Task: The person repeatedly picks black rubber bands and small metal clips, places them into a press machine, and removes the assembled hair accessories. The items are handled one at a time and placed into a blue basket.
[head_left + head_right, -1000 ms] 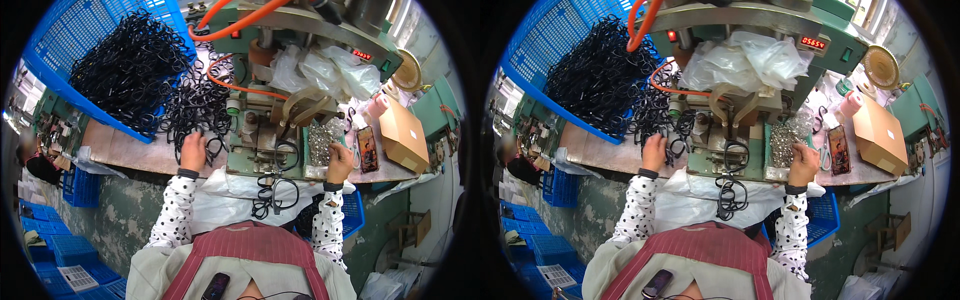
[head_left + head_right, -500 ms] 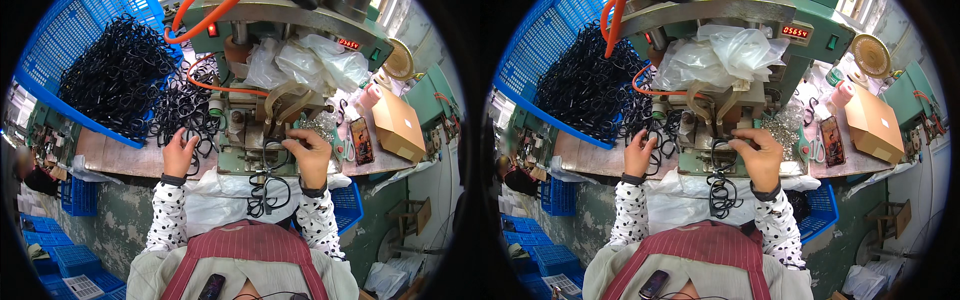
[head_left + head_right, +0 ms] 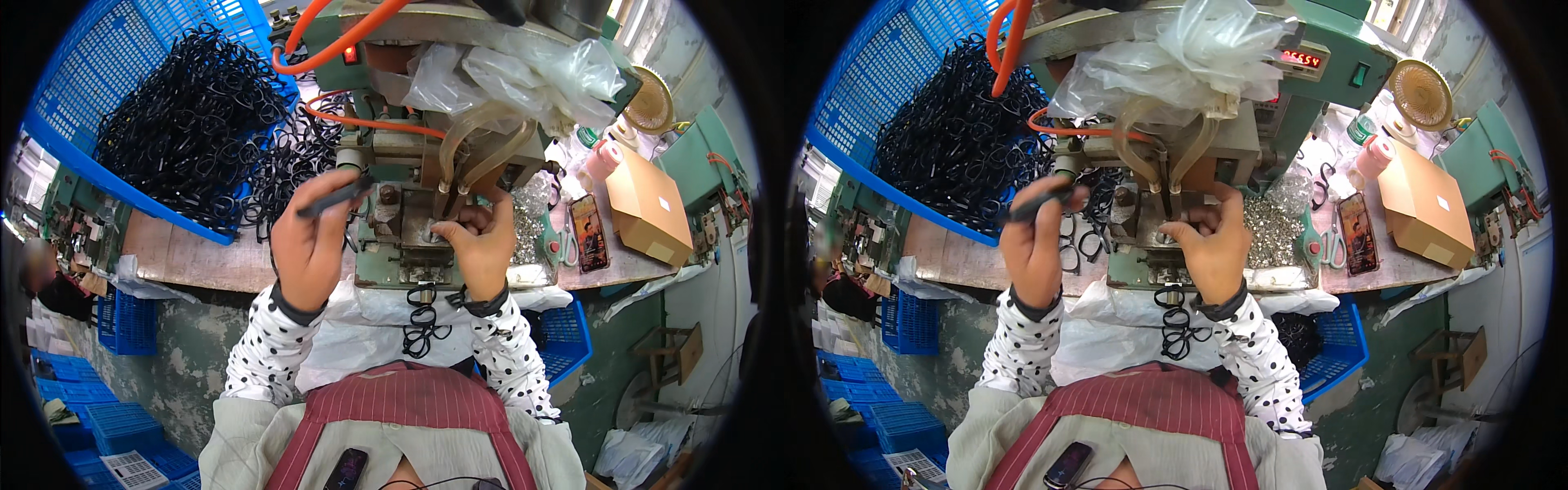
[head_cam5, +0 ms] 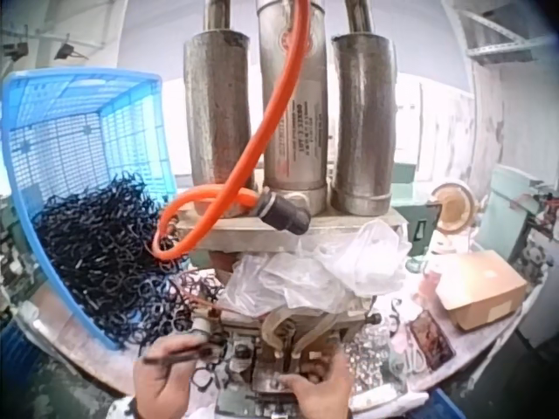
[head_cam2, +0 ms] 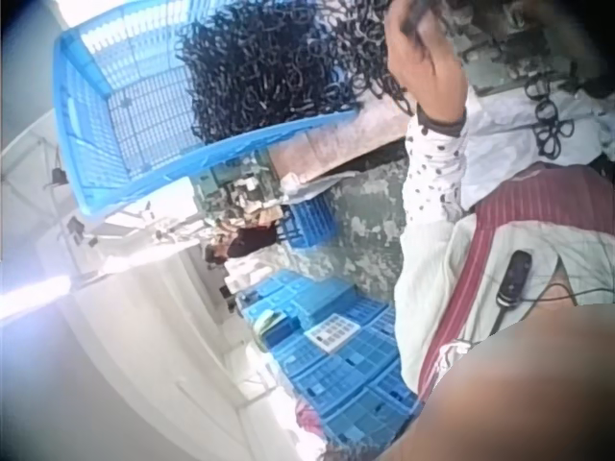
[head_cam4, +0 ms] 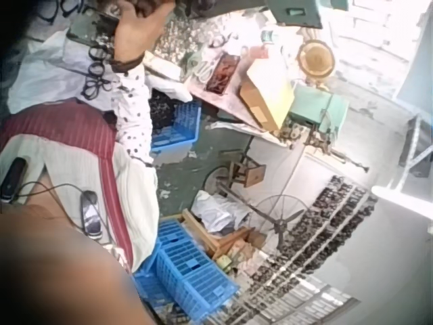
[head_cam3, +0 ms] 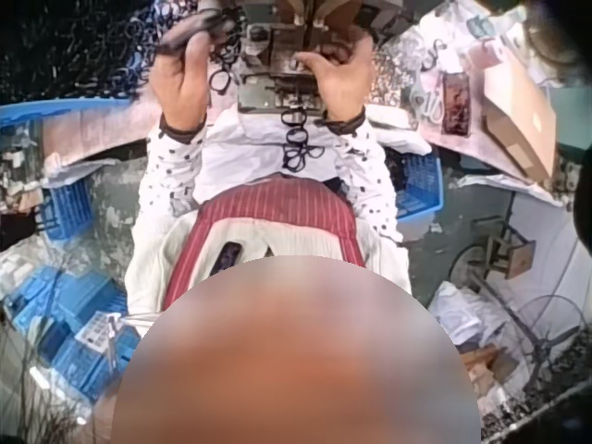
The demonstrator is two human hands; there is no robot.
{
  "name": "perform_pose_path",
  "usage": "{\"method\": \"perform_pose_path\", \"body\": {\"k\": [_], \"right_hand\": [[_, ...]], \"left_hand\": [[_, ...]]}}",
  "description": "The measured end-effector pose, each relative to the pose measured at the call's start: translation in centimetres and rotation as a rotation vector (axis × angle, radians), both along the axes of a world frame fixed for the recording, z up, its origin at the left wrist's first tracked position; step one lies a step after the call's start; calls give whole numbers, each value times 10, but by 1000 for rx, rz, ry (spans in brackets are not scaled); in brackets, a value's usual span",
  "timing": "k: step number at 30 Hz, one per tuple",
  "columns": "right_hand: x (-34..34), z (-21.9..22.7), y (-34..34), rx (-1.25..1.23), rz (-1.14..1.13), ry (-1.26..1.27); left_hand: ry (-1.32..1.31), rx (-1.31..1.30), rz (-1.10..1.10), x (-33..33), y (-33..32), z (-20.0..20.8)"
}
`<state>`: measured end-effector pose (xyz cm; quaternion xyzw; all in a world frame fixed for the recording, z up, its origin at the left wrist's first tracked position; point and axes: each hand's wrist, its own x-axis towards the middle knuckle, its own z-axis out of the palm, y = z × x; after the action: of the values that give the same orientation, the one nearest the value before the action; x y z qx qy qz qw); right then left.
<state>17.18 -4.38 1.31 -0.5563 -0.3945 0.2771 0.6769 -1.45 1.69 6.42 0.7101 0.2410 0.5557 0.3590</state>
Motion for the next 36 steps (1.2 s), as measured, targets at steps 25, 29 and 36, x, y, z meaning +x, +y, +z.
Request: {"method": "perform_pose_path", "body": {"k": [25, 29, 36], "right_hand": [[123, -96, -67, -614, -448, -1132], [139, -114, -51, -388, -419, -855], [138, -113, -46, -273, -468, -446]], "left_hand": [[342, 771, -366, 41, -20, -73], [356, 739, -394, 38, -19, -74], [657, 807, -405, 8, 29, -41]]}}
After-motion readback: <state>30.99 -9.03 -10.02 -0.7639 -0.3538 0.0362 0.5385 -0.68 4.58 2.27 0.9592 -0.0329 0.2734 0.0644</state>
